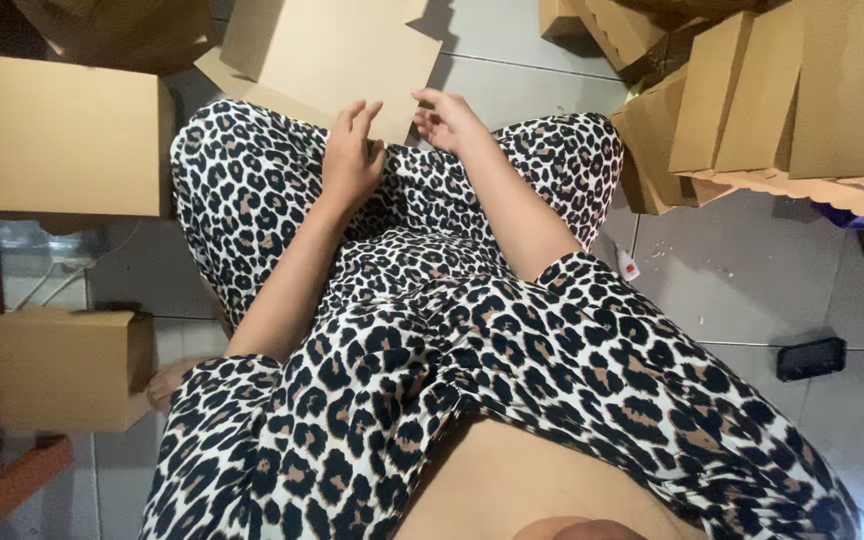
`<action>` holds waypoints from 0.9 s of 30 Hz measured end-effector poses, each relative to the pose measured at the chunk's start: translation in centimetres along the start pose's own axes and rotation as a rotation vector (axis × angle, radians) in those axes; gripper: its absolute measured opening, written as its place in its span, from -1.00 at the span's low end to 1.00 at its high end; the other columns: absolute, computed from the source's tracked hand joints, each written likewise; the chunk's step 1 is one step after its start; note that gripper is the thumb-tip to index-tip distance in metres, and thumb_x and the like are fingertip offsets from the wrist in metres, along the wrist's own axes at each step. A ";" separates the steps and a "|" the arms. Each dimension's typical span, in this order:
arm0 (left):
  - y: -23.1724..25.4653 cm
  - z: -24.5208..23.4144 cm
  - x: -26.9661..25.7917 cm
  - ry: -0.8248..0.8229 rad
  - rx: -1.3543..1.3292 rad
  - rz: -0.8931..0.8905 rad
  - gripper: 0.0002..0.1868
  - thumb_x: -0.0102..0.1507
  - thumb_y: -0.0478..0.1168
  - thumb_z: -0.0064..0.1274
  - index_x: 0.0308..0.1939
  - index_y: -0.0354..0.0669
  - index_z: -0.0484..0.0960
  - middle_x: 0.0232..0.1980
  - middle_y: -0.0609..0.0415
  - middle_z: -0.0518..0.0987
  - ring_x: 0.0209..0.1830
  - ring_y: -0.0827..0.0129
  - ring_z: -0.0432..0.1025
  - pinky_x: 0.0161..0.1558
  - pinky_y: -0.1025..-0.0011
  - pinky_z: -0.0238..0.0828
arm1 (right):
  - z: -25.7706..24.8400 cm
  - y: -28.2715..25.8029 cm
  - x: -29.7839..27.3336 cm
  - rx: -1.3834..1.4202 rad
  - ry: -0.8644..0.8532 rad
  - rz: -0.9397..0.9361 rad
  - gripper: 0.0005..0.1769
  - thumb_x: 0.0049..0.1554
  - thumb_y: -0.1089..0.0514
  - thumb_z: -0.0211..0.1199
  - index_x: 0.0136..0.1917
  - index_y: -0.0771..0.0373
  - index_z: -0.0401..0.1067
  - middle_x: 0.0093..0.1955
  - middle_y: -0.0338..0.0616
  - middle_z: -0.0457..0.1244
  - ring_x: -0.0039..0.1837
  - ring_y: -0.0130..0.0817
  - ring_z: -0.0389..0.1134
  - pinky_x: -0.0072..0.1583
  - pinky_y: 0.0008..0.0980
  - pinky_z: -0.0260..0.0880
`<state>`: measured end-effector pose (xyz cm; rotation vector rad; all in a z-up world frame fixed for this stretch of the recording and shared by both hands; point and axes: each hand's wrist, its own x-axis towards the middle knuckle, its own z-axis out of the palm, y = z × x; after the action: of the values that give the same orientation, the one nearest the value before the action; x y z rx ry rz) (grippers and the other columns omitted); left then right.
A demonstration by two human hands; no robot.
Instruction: The person folds cardboard sheets to assemble boxes by hand while sitting on the floor surrounded by already assembled boxes.
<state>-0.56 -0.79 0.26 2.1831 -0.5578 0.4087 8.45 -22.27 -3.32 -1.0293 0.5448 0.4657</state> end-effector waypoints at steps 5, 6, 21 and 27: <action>0.0 0.0 -0.2 -0.079 -0.062 -0.114 -0.38 0.23 -0.41 0.07 0.40 -0.10 0.41 0.41 -0.23 0.38 0.21 -0.03 0.43 0.29 0.14 0.39 | 2.0 -0.6 -1.4 -0.099 -0.102 -0.219 -0.73 0.18 0.13 0.41 -0.04 0.27 0.35 -0.19 -0.17 0.18 -0.25 -0.38 0.23 -0.19 -0.30 0.32; -0.1 0.1 -0.2 -0.043 0.028 -0.022 -0.37 0.22 -0.38 0.15 0.39 -0.11 0.41 0.39 -0.23 0.38 0.29 -0.10 0.36 0.35 0.00 0.26 | 2.6 -1.5 -1.8 -0.090 -0.105 -0.222 -0.73 0.18 0.13 0.41 -0.04 0.27 0.35 -0.19 -0.17 0.18 -0.25 -0.38 0.23 -0.19 -0.30 0.32; 3.0 -1.0 2.8 0.212 0.193 0.182 -0.27 0.31 -0.20 0.30 0.48 -0.14 0.28 0.50 -0.17 0.29 0.56 -0.08 0.14 0.49 -0.08 0.02 | -3.7 -8.5 -1.6 -0.052 -0.110 -0.864 -0.55 0.27 -0.02 0.22 0.27 0.33 0.49 0.24 -0.07 0.37 0.27 -0.23 0.38 0.29 -0.16 0.38; 5.3 -2.3 5.6 0.123 0.048 0.127 -0.86 0.43 -0.31 0.14 0.06 -0.18 0.68 -0.07 -0.08 0.68 -0.07 0.15 0.58 -0.04 0.31 0.51 | -2.3 -5.9 -5.2 -0.163 0.005 -0.704 -0.17 0.19 -0.30 0.29 0.47 0.29 0.18 0.49 0.10 0.13 0.52 -0.09 0.13 0.50 -0.07 0.12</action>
<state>1.15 -3.34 7.70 2.1575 -0.6264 0.6256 7.48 -27.51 2.94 -1.2970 0.1230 -0.1197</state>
